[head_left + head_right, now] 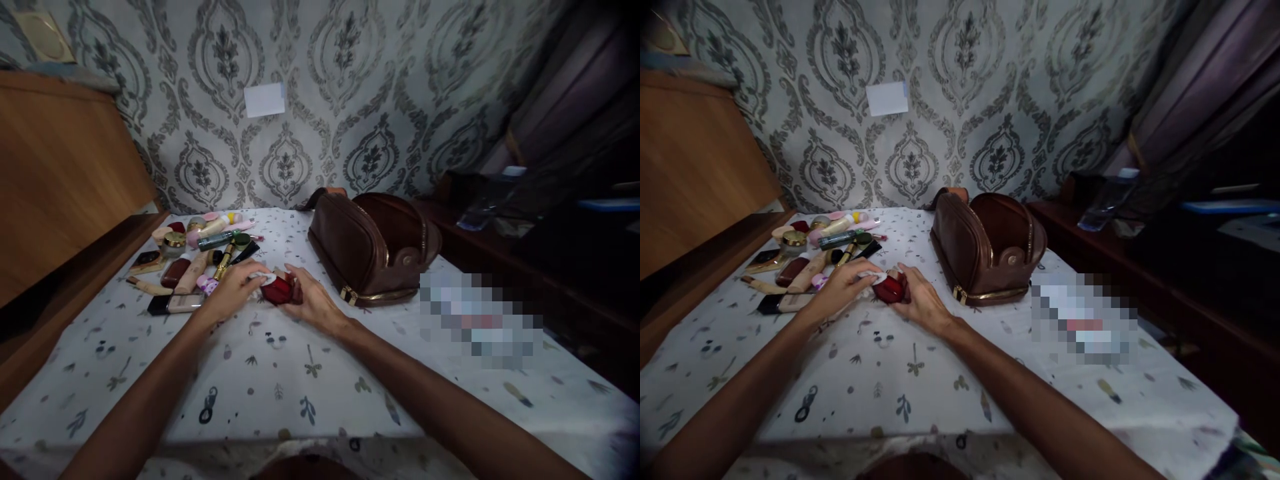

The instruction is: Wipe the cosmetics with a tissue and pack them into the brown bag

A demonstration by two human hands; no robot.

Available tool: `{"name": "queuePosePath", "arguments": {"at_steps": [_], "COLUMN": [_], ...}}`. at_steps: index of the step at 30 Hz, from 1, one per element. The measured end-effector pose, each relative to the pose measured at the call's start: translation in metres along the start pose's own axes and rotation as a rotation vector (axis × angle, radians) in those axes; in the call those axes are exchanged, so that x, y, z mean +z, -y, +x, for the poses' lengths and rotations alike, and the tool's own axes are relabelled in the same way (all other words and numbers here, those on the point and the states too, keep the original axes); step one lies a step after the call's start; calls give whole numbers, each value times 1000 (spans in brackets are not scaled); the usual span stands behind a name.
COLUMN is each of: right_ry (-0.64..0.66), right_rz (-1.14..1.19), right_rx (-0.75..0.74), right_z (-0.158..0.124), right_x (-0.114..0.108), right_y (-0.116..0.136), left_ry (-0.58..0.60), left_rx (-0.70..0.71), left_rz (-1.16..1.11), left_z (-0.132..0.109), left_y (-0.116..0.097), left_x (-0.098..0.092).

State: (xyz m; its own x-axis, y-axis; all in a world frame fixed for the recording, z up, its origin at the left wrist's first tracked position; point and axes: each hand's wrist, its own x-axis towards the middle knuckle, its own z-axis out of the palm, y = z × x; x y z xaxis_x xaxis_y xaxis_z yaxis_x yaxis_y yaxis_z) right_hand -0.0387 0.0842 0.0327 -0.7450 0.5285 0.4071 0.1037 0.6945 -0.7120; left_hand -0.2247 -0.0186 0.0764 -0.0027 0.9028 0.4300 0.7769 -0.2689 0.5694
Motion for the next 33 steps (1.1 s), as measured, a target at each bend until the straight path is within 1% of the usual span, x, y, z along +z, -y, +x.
{"name": "queuePosePath", "arguments": {"at_steps": [3,7,10,14,18,20,23,28,31,33], "right_ry": [-13,-50,-72,-103,-118,-117,-122,-168,-161,-129], "right_rz": [19,-60,-144,-261,-346,-319,-213,-116,-102,-83], "right_rx": [-4,-90,-160,-248,-275,-288,-299,-224,-192,-184], "right_z": [-1,-1,-1,0,1,1,1,0,1,2], "right_x": [0,-3,-5,-5,-4,-4,-3,0,0,-2], "right_y": [2,3,3,0,-3,-4,-5,-5,-4,-4], "left_ry": [-34,-42,-41,-75,-52,-38,-24,44,36,16], "left_rx": [-24,-35,-20,6,23,39,85,152,152,141], "left_rz": [-19,-4,-3,30,108,135,137,65,29,20], "left_z": [0,0,0,0,-2,-2,-3,-2,-1,-1], "left_y": [7,9,6,-3,-12,-16,-19,-18,-17,-16], "left_x": [4,10,11,12,13,14,12,5,5,6]}}
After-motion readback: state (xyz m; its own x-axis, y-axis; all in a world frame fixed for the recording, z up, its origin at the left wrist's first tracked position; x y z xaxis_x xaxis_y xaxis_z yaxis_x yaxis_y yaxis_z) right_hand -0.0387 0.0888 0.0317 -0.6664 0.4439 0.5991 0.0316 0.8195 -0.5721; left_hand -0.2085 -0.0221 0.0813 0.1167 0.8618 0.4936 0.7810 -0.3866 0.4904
